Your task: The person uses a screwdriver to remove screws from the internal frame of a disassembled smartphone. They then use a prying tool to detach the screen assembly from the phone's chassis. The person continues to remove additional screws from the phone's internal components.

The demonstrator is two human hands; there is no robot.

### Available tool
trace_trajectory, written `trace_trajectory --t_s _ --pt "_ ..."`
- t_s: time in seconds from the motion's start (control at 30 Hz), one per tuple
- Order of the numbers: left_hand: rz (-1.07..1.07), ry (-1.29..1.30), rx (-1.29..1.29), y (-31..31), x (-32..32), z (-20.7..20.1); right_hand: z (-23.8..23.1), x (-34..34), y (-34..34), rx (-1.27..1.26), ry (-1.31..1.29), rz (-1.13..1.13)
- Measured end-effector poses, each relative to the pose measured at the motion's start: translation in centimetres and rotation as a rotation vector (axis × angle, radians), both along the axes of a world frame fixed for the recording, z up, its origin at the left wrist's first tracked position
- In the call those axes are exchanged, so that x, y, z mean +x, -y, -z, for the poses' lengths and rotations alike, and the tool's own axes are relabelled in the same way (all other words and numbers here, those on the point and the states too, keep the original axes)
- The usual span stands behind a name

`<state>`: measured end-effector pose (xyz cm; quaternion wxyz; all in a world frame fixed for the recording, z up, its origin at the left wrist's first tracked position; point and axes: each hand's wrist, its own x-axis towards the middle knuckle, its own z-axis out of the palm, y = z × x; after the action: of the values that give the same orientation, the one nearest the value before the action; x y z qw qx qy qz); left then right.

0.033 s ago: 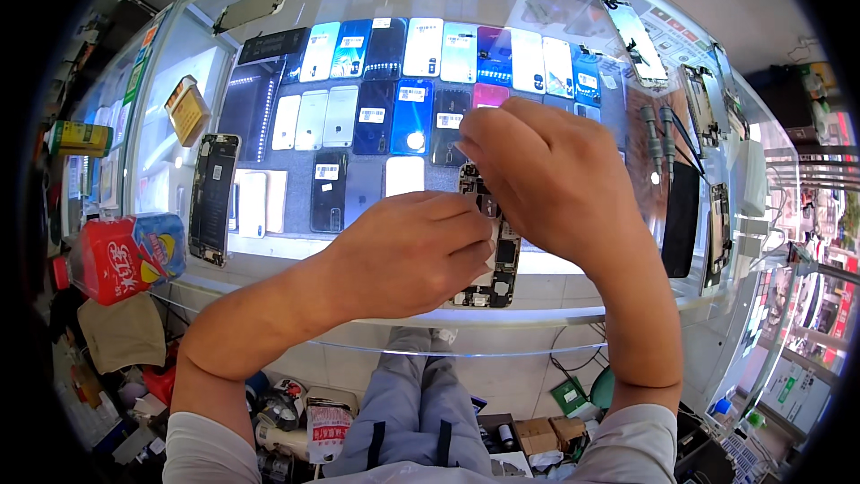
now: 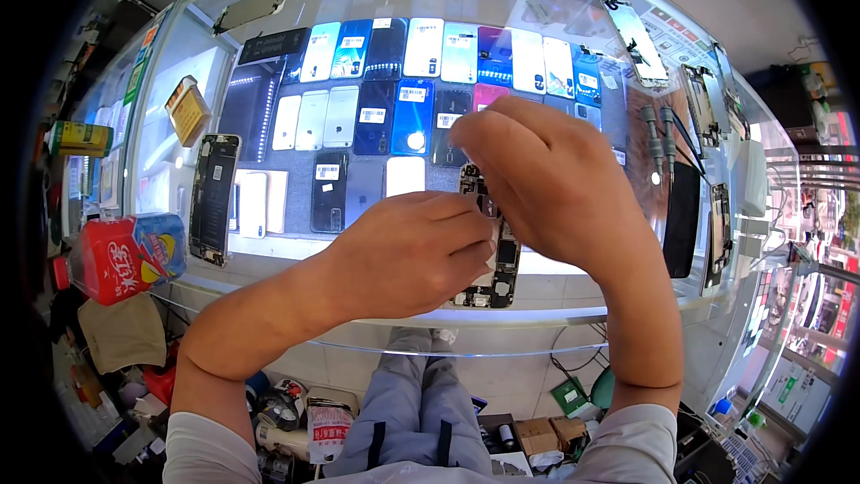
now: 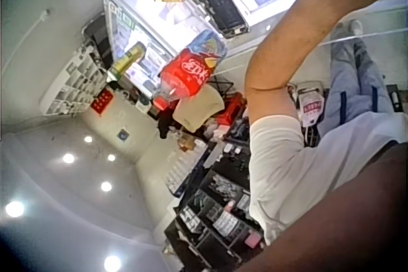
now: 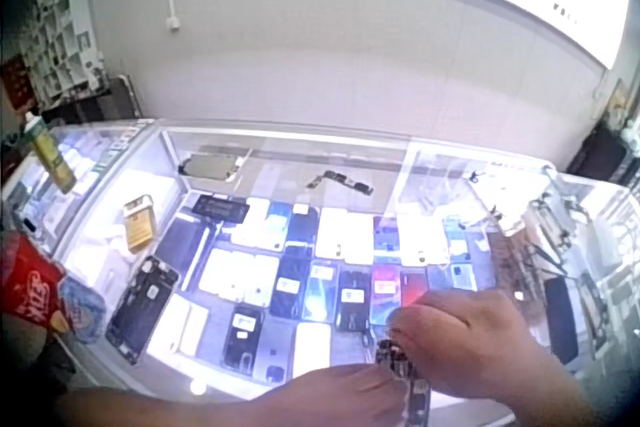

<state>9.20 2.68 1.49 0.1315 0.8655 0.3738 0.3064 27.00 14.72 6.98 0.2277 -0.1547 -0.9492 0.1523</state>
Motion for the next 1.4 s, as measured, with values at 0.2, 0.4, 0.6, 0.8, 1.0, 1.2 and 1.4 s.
trace_trajectory --t_s 0.2,0.4,0.6,0.8,1.0,1.2,1.4 --pt "-0.001 0.031 0.014 -0.1 0.1 0.2 0.7 -0.6 0.0 0.047 -0.199 0.024" --pt "0.004 0.021 -0.010 -0.1 -0.1 0.4 0.9 -0.3 0.1 -0.057 -0.203 0.002" --pt "-0.008 0.037 0.022 -0.1 0.1 0.7 1.0 -0.4 0.2 0.040 -0.138 0.093" --pt "0.023 0.023 0.001 -0.3 -0.1 0.8 1.0 -0.3 0.7 -0.036 -0.178 0.124" --pt "-0.107 0.276 0.049 -0.5 -0.4 -0.4 1.8 0.5 0.9 -0.169 -0.237 0.207" --pt "-0.488 0.334 -0.001 -1.7 -1.7 -0.6 2.4 1.3 0.5 -0.296 -0.461 0.226" --pt "-0.481 0.282 -0.038 -2.1 -1.7 0.0 2.9 1.1 0.6 -0.429 -0.544 0.192"
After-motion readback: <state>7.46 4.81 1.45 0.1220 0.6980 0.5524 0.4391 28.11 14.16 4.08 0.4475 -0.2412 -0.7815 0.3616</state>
